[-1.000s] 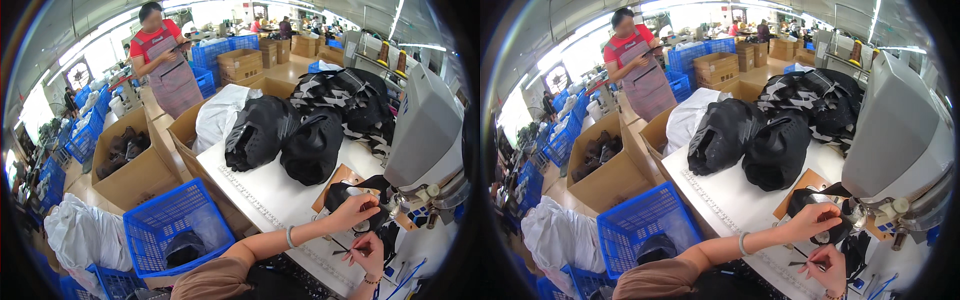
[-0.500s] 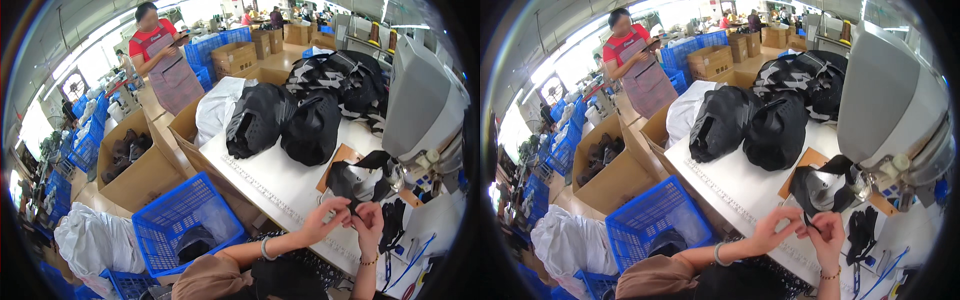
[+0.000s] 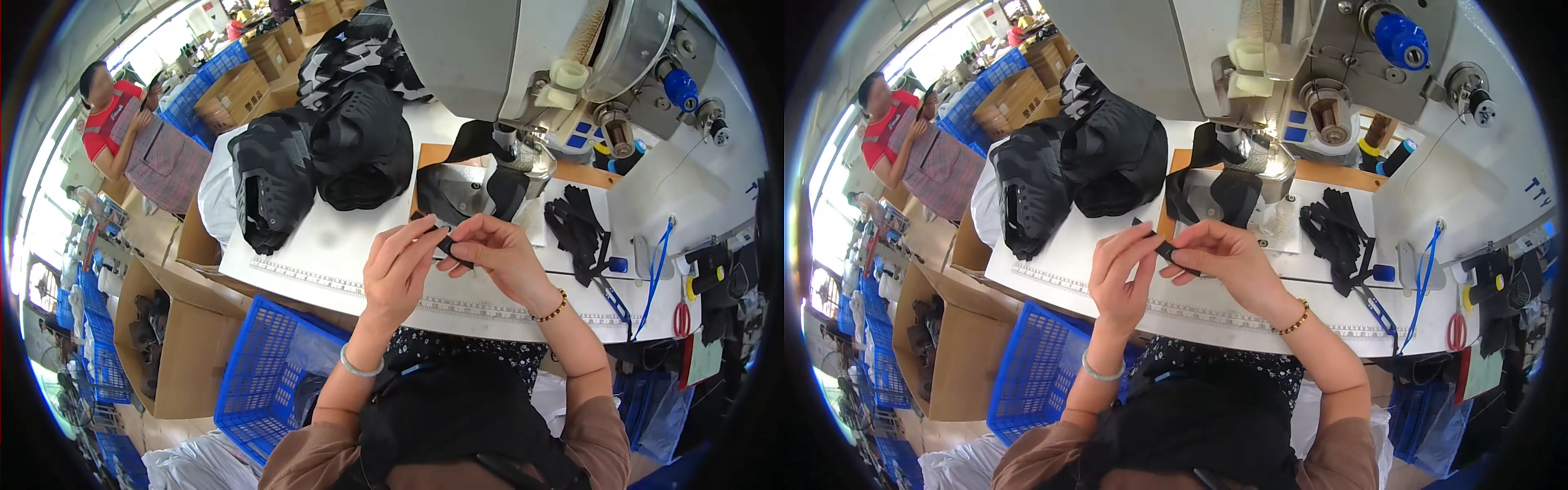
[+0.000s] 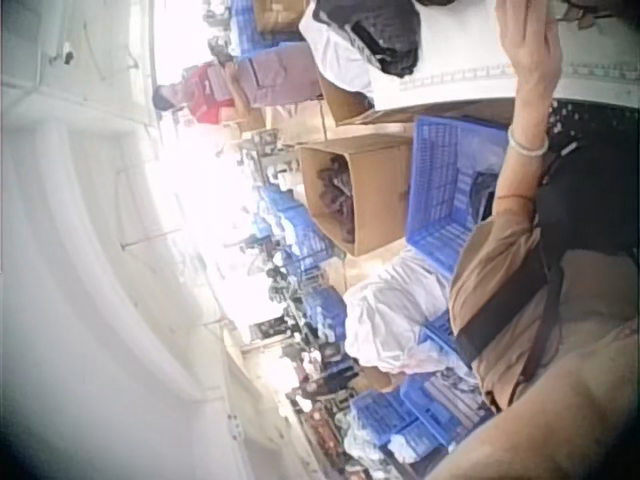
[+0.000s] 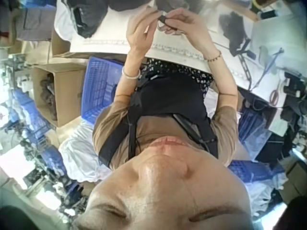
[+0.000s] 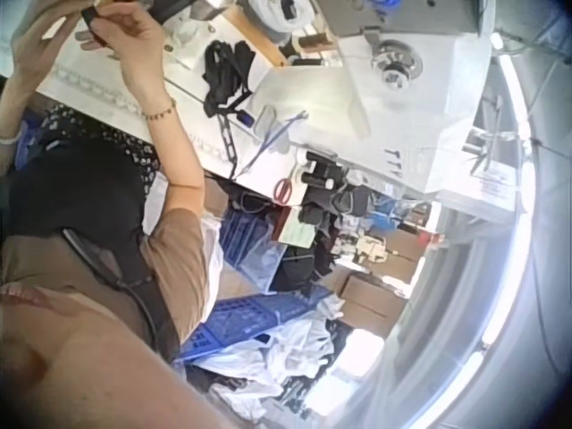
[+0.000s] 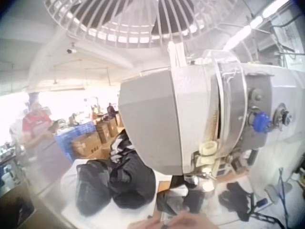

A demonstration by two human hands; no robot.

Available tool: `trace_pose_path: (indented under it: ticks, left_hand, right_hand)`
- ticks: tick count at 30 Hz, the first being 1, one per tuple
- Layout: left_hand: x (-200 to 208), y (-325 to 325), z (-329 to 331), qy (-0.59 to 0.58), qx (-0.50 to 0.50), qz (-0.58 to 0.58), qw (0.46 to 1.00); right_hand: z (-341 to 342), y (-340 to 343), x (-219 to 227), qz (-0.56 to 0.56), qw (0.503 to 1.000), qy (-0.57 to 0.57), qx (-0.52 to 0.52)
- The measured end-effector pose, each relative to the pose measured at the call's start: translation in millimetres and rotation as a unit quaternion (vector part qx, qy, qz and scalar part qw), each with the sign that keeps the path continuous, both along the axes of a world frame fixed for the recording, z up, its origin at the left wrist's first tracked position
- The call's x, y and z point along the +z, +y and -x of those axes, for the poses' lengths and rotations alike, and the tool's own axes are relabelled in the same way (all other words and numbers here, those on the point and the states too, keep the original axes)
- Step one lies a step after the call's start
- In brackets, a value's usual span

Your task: The person aligns and sews shoe upper pieces using a sewing machine, then attaches a small fabric strip to a shoe part by hand and stitches the pieces together under the machine needle.

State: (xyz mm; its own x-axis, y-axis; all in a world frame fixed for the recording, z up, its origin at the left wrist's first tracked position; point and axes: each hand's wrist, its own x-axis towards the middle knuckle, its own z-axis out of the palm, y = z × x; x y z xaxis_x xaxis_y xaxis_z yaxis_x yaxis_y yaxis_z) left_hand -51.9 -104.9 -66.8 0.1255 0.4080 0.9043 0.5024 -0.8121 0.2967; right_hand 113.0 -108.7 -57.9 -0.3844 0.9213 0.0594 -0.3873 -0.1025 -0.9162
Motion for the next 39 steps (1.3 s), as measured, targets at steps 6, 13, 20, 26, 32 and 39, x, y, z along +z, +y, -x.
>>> trace_pose_path:
  ticks: [6, 13, 20, 26, 32, 39]
  left_hand:
    - [3.2, -6.5, -10.6, -0.053, -0.042, 0.093, 0.993]
    - [1.6, -19.5, -17.1, -0.146, -0.124, 0.26, 0.947]
    - [-0.2, -16.8, -19.6, -0.158, -0.148, 0.25, 0.944]
    - [-3.7, -11.7, -18.2, -0.128, -0.121, 0.237, 0.955]
    - [-6.8, -4.8, -16.0, -0.146, -0.153, 0.257, 0.943]
    - [-10.8, -12.7, 7.4, -0.165, -0.147, 0.26, 0.94]
  right_hand:
    - [-3.7, -7.4, -8.2, -0.062, 0.997, -0.022, -0.028]
    - [-1.4, -15.2, -3.9, -0.275, 0.932, -0.167, -0.168]
    - [2.5, -14.8, -7.3, -0.343, 0.887, -0.207, -0.229]
    - [4.5, -16.3, -8.1, -0.279, 0.915, -0.177, -0.23]
    - [1.2, -8.2, -8.1, -0.356, 0.875, -0.225, -0.24]
    - [21.3, -7.4, -4.9, -0.344, 0.882, -0.249, -0.202]
